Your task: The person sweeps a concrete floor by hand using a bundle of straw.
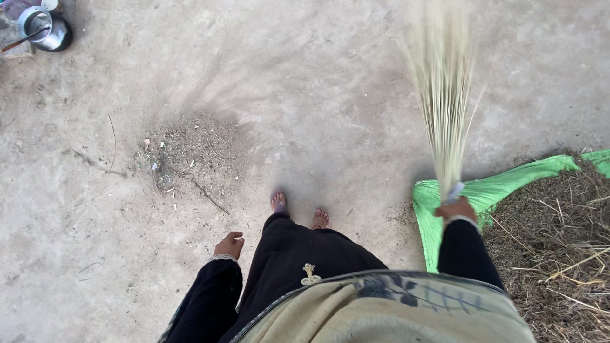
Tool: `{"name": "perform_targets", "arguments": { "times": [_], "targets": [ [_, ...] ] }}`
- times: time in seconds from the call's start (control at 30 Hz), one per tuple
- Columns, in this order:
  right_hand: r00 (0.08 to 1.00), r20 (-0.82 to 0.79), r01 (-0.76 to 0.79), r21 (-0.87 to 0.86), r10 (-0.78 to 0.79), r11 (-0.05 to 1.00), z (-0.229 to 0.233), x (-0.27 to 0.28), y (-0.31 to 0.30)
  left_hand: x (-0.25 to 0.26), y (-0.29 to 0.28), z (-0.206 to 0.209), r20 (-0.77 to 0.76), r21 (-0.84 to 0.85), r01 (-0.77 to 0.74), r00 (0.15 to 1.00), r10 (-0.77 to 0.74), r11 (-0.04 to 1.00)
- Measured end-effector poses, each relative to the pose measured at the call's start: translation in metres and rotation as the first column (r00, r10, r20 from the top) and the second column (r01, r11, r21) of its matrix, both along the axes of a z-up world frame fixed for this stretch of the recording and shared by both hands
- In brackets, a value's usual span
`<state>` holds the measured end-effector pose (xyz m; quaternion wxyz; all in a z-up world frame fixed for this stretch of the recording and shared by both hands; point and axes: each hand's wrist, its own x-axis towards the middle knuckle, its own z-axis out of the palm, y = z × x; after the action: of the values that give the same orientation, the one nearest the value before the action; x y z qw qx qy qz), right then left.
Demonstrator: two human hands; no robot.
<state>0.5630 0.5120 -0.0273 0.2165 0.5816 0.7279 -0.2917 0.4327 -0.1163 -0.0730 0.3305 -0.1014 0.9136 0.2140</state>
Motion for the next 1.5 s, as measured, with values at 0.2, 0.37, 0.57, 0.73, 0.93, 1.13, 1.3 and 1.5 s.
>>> {"name": "perform_targets", "arguments": {
  "times": [0.2, 0.37, 0.57, 0.73, 0.93, 1.13, 1.3, 1.5],
  "targets": [
    [0.815, 0.357, -0.447, -0.115, 0.456, 0.887, -0.044, -0.013, -0.110, 0.018, 0.014, 0.004, -0.002, 0.046, 0.217, 0.976, -0.217, 0.975],
    [0.533, 0.382, -0.791, -0.093, 0.755, 0.605, -0.029, 0.019, -0.173, 0.023, -0.015, -0.010, 0.134, -0.026, 0.237, 0.964, -0.231, 0.971],
    [0.407, 0.270, -0.891, -0.092, 0.873, 0.444, 0.028, 0.050, -0.166, 0.025, -0.065, -0.034, 0.074, -0.016, 0.180, 0.981, -0.178, 0.984],
    [0.689, 0.346, -0.719, 0.216, 0.637, 0.661, 0.060, 0.127, -0.134, 0.054, -0.108, -0.037, 0.045, 0.022, 0.116, 0.992, -0.117, 0.993],
    [0.891, 0.428, -0.235, 0.154, 0.150, 0.960, 0.029, 0.169, -0.157, 0.109, -0.160, -0.022, 0.121, -0.036, 0.151, 0.982, -0.146, 0.988],
    [0.871, 0.418, -0.353, 0.161, 0.260, 0.922, -0.041, 0.140, -0.273, 0.152, -0.207, 0.010, 0.184, -0.106, 0.180, 0.970, -0.159, 0.978],
    [0.573, 0.501, -0.739, -0.028, 0.649, 0.674, -0.049, 0.160, -0.355, 0.163, -0.227, 0.000, 0.244, -0.166, 0.246, 0.948, -0.202, 0.955],
    [0.278, 0.203, -0.928, -0.196, 0.939, 0.317, 0.012, 0.179, -0.376, 0.151, -0.224, -0.041, 0.171, -0.077, 0.239, 0.960, -0.223, 0.968]
  ]
}}
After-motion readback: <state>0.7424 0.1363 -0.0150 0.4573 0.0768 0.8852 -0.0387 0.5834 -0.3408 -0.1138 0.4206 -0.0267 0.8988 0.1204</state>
